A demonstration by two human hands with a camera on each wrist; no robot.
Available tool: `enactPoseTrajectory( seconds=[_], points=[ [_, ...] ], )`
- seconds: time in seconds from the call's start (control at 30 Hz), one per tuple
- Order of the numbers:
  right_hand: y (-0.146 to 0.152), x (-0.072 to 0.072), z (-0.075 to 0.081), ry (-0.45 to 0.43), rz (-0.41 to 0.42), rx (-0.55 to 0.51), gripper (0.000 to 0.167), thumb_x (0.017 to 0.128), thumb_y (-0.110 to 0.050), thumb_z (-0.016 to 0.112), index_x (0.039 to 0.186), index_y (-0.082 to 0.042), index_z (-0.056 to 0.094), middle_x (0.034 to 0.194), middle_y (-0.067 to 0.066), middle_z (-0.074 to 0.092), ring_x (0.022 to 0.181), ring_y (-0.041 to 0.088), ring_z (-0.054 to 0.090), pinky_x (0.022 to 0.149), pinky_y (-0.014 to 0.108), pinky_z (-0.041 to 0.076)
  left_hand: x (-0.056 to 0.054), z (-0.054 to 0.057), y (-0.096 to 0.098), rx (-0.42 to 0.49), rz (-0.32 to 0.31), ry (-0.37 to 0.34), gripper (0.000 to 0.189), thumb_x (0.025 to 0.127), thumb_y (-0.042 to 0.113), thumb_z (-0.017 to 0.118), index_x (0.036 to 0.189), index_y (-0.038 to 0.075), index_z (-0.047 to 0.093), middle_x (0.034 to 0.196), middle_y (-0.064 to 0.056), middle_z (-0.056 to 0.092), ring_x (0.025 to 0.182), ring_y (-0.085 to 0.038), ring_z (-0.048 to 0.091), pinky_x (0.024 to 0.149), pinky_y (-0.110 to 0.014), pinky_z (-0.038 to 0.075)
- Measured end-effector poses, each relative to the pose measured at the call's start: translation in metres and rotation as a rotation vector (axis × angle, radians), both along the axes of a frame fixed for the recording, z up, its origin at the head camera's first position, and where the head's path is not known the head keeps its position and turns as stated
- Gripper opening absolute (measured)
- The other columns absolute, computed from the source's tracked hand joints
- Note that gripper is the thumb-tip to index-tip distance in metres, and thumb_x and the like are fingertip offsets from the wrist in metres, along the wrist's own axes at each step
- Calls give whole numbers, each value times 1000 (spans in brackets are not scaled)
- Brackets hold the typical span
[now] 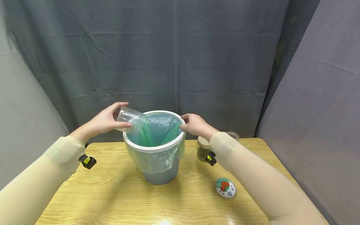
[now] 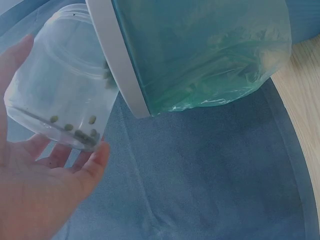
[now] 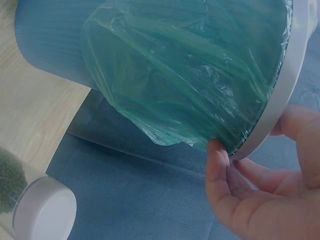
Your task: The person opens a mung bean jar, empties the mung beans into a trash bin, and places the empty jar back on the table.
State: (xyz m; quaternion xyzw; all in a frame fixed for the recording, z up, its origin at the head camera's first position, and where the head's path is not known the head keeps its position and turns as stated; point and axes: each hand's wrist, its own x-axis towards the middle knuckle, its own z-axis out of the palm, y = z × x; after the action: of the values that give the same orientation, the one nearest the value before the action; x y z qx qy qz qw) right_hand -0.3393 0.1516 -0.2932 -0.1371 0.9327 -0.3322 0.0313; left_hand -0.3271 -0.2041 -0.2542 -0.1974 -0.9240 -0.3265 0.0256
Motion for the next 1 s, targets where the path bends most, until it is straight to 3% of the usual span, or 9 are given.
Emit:
enactPoseTrajectory(
  seconds=[0.37,1.0],
  points=[
    [0,0,0,0,0,6,54,99,-19,62,148,1,51,145,22,58,132,35,56,107,49,50,0,1,4,47,7,-24,90,83,36,87,154,11,36,146,-18,51,135,-38,52,107,-55,47],
    [-2,1,0,8,2,6,54,99,-18,61,148,2,51,144,22,58,132,35,56,109,49,49,-1,1,11,-29,-17,20,89,84,36,85,157,13,40,160,-19,37,140,-39,44,115,-56,40]
  ],
)
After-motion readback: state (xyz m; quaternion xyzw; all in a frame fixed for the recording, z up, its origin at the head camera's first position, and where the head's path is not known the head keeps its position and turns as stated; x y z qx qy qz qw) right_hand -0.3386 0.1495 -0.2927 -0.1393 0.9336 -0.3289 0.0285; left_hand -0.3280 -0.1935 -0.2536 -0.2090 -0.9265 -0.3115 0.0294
